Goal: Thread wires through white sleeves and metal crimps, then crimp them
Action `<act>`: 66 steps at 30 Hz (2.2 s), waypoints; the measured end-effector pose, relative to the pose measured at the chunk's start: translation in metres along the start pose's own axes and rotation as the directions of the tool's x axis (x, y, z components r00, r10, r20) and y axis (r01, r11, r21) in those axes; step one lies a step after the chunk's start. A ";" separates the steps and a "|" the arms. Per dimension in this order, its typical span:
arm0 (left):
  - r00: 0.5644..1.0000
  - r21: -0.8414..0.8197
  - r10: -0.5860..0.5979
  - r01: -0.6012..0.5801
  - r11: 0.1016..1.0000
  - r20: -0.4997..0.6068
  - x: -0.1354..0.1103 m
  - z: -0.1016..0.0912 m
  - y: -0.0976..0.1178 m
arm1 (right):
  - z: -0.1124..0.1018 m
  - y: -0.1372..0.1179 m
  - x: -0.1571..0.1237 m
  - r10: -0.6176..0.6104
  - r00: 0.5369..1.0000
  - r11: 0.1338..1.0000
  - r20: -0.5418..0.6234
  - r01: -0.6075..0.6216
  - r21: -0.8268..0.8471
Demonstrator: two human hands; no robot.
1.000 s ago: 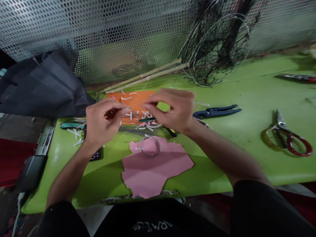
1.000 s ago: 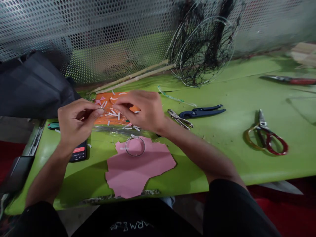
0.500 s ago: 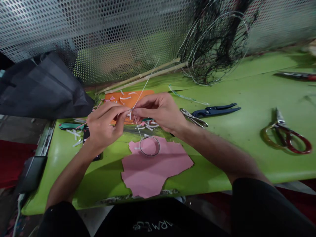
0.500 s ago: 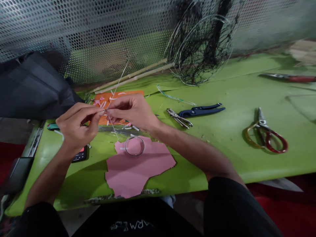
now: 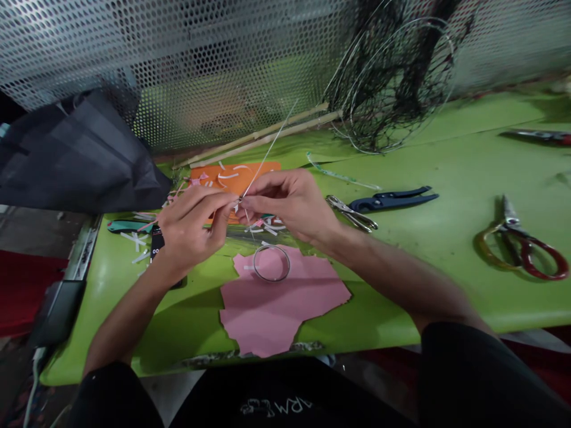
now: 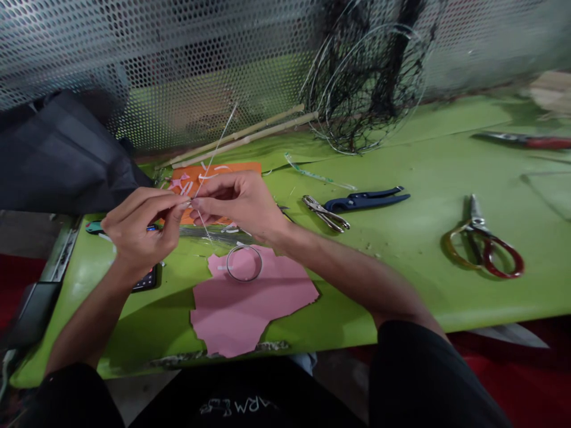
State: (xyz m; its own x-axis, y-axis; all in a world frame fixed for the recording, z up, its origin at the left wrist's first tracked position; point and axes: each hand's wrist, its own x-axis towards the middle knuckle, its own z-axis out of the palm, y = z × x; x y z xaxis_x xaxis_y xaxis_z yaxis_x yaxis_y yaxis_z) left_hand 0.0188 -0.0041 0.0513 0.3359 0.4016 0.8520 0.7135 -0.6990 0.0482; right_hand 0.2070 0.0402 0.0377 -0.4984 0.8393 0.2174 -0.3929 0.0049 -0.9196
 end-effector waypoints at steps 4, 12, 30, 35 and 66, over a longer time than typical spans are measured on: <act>1.000 -0.013 0.005 -0.005 1.000 0.014 0.001 -0.001 0.002 | -0.001 0.001 -0.001 -0.036 0.999 0.999 0.011 0.036 -0.023; 0.986 -0.103 -0.146 0.154 0.983 0.075 0.003 -0.006 0.009 | -0.007 0.007 -0.004 -0.401 0.912 0.841 0.086 0.404 -0.361; 0.752 -0.433 -0.381 0.634 0.641 0.538 0.008 -0.003 -0.007 | -0.031 -0.018 0.002 -0.132 0.839 0.461 0.528 0.523 -0.717; 0.772 -0.420 -0.416 0.619 0.664 0.481 0.006 0.001 -0.013 | -0.036 -0.015 0.008 -0.193 0.830 0.445 0.523 0.549 -0.707; 0.996 -0.027 0.052 -0.050 0.998 0.071 -0.004 0.006 -0.012 | -0.008 -0.006 0.002 0.098 0.995 0.991 0.033 -0.095 -0.092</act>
State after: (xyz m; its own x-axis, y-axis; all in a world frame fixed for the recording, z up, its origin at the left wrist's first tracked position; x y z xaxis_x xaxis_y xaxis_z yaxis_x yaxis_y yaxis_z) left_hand 0.0125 0.0066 0.0443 0.4154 0.4058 0.8141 0.6786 -0.7342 0.0197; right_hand 0.2148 0.0466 0.0415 -0.5597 0.8174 0.1364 -0.2710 -0.0250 -0.9622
